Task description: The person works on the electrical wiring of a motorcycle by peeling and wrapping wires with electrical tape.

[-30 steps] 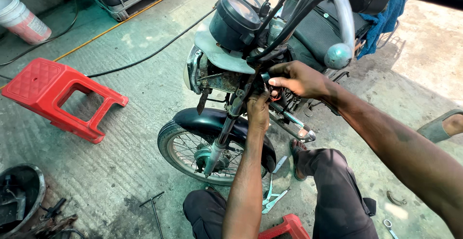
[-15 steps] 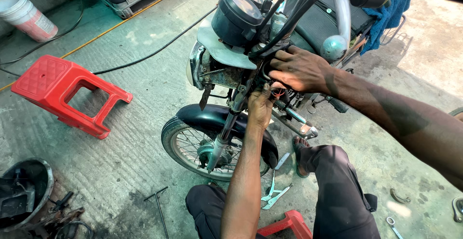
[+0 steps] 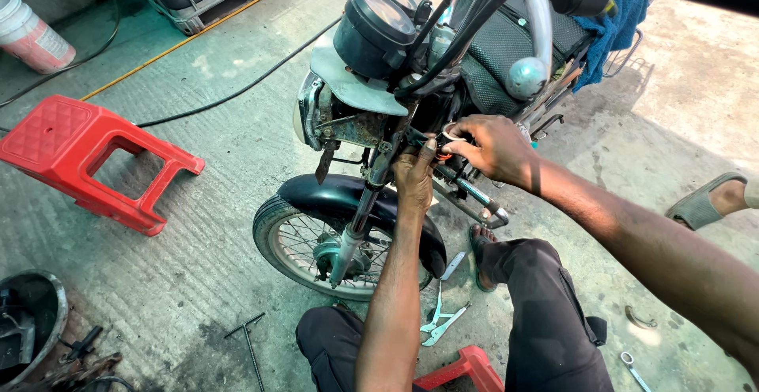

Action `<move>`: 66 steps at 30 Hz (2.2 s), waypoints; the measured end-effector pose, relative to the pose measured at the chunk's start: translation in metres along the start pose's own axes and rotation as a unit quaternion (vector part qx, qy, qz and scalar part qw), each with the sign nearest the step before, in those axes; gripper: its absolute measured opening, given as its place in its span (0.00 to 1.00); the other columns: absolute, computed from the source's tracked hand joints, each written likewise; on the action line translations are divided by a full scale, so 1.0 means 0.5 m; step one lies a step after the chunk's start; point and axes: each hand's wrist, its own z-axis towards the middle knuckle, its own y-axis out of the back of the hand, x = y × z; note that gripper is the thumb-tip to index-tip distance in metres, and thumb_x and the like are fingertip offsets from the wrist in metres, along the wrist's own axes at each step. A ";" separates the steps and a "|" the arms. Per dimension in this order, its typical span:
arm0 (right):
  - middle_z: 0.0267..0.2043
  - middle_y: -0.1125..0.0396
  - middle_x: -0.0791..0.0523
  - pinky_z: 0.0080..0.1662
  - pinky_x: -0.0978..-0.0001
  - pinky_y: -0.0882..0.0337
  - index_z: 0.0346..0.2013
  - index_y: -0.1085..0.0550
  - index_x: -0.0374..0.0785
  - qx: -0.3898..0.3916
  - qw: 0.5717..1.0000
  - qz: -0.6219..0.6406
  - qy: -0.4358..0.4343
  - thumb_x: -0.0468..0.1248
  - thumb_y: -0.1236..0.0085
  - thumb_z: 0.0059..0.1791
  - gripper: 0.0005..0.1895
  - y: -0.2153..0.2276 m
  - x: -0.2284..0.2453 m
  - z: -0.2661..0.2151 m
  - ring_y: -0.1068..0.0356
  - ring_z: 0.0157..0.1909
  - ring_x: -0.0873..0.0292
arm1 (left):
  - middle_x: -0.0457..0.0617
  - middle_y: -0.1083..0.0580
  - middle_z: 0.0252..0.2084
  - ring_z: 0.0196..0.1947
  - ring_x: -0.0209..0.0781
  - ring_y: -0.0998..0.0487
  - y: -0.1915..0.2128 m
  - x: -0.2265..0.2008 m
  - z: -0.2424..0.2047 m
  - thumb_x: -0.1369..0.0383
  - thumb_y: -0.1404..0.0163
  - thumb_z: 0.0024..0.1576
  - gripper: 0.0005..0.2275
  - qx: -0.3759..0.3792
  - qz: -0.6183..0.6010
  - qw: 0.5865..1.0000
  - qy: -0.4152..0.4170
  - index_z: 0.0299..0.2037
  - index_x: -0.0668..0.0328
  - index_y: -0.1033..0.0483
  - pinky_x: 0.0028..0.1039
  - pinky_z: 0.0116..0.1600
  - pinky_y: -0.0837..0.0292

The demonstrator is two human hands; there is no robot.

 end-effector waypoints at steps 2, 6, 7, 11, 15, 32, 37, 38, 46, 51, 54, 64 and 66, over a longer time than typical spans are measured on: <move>0.39 0.25 0.48 0.41 0.57 0.26 0.42 0.21 0.35 0.013 0.997 0.057 -0.041 0.48 0.43 0.52 0.19 0.004 0.012 -0.002 0.23 0.39 0.47 | 0.48 0.22 0.39 0.36 0.33 0.21 0.006 -0.003 -0.002 0.70 0.41 0.59 0.08 0.006 0.005 1.000 -0.001 0.45 0.63 0.22 0.22 0.40 0.25; 0.34 0.26 0.48 0.37 0.56 0.31 0.40 0.21 0.35 0.033 0.994 0.037 -0.102 0.47 0.40 0.50 0.17 0.003 0.032 -0.013 0.27 0.33 0.46 | 0.48 0.23 0.39 0.36 0.32 0.23 0.003 0.010 0.004 0.70 0.41 0.61 0.07 0.007 0.028 0.999 -0.044 0.44 0.65 0.21 0.23 0.41 0.26; 0.32 0.26 0.48 0.37 0.57 0.31 0.39 0.21 0.35 0.048 0.990 0.049 -0.126 0.47 0.38 0.50 0.17 0.001 0.035 -0.019 0.27 0.31 0.49 | 0.49 0.23 0.38 0.36 0.33 0.24 0.002 0.015 0.003 0.70 0.40 0.63 0.07 0.007 0.034 0.998 -0.059 0.44 0.66 0.20 0.23 0.41 0.27; 0.30 0.24 0.53 0.34 0.65 0.30 0.43 0.20 0.36 0.145 0.958 0.208 -0.134 0.42 0.32 0.45 0.16 -0.007 0.022 -0.013 0.29 0.29 0.64 | 0.47 0.22 0.40 0.40 0.33 0.23 0.007 0.015 0.002 0.67 0.40 0.60 0.09 -0.032 0.097 0.994 -0.045 0.43 0.64 0.20 0.24 0.48 0.28; 0.44 0.25 0.52 0.34 0.66 0.33 0.62 0.27 0.38 0.188 0.865 0.422 -0.198 0.36 0.36 0.46 0.29 -0.001 -0.037 0.032 0.32 0.31 0.62 | 0.45 0.22 0.41 0.43 0.34 0.23 0.007 0.014 0.001 0.67 0.39 0.56 0.10 -0.024 0.034 0.999 -0.029 0.44 0.61 0.20 0.26 0.52 0.29; 0.46 0.26 0.47 0.46 0.73 0.24 0.49 0.41 0.37 0.095 0.864 0.481 -0.110 0.34 0.43 0.50 0.19 0.015 0.037 0.031 0.24 0.44 0.68 | 0.46 0.23 0.40 0.39 0.33 0.25 0.008 0.022 0.001 0.71 0.40 0.58 0.07 -0.006 -0.015 0.999 -0.031 0.43 0.64 0.21 0.24 0.44 0.32; 0.38 0.29 0.45 0.42 0.61 0.28 0.56 0.41 0.37 0.177 0.980 0.041 -0.074 0.42 0.42 0.51 0.25 0.038 -0.004 0.056 0.27 0.39 0.54 | 0.45 0.22 0.41 0.43 0.31 0.24 0.010 0.020 0.002 0.70 0.40 0.58 0.08 -0.012 -0.002 0.999 -0.032 0.43 0.63 0.21 0.22 0.52 0.29; 0.34 0.27 0.46 0.42 0.58 0.28 0.58 0.42 0.39 0.212 0.961 -0.148 -0.094 0.45 0.43 0.52 0.26 0.046 -0.008 0.049 0.26 0.36 0.49 | 0.45 0.23 0.41 0.43 0.32 0.24 0.009 0.021 0.004 0.70 0.41 0.59 0.07 -0.012 -0.005 1.000 -0.027 0.44 0.64 0.21 0.23 0.52 0.30; 0.26 0.31 0.53 0.33 0.59 0.32 0.53 0.34 0.35 0.081 0.995 0.059 -0.028 0.40 0.46 0.50 0.19 0.023 0.030 -0.012 0.30 0.27 0.52 | 0.49 0.24 0.43 0.45 0.35 0.25 0.005 0.023 0.001 0.71 0.42 0.64 0.07 0.003 -0.009 1.000 -0.018 0.46 0.66 0.22 0.26 0.55 0.29; 0.27 0.29 0.57 0.31 0.69 0.33 0.56 0.36 0.36 0.046 0.978 0.183 -0.091 0.39 0.42 0.50 0.22 0.014 0.033 -0.017 0.32 0.25 0.62 | 0.49 0.22 0.46 0.45 0.34 0.24 0.016 0.008 0.009 0.71 0.40 0.58 0.10 0.015 -0.006 1.000 0.014 0.47 0.64 0.21 0.27 0.54 0.29; 0.30 0.27 0.57 0.32 0.70 0.30 0.58 0.36 0.35 0.033 0.980 0.178 -0.085 0.39 0.39 0.46 0.28 0.016 0.017 -0.025 0.29 0.27 0.64 | 0.50 0.21 0.44 0.44 0.35 0.22 0.020 0.001 0.023 0.69 0.39 0.57 0.10 0.019 0.031 0.998 0.048 0.45 0.64 0.20 0.27 0.56 0.28; 0.54 0.35 0.43 0.53 0.52 0.30 0.51 0.26 0.32 0.045 0.994 0.021 -0.096 0.55 0.36 0.43 0.33 -0.024 -0.024 -0.027 0.31 0.54 0.44 | 0.45 0.21 0.38 0.39 0.32 0.23 0.037 0.012 0.031 0.67 0.39 0.59 0.09 0.061 0.134 0.989 -0.001 0.43 0.64 0.19 0.23 0.48 0.29; 0.45 0.31 0.41 0.48 0.51 0.29 0.47 0.26 0.30 0.061 0.988 0.019 -0.144 0.56 0.39 0.43 0.32 -0.030 -0.022 -0.022 0.28 0.48 0.42 | 0.45 0.22 0.38 0.37 0.31 0.26 0.034 0.017 0.033 0.68 0.39 0.61 0.08 0.054 0.142 0.988 -0.012 0.43 0.65 0.19 0.23 0.44 0.31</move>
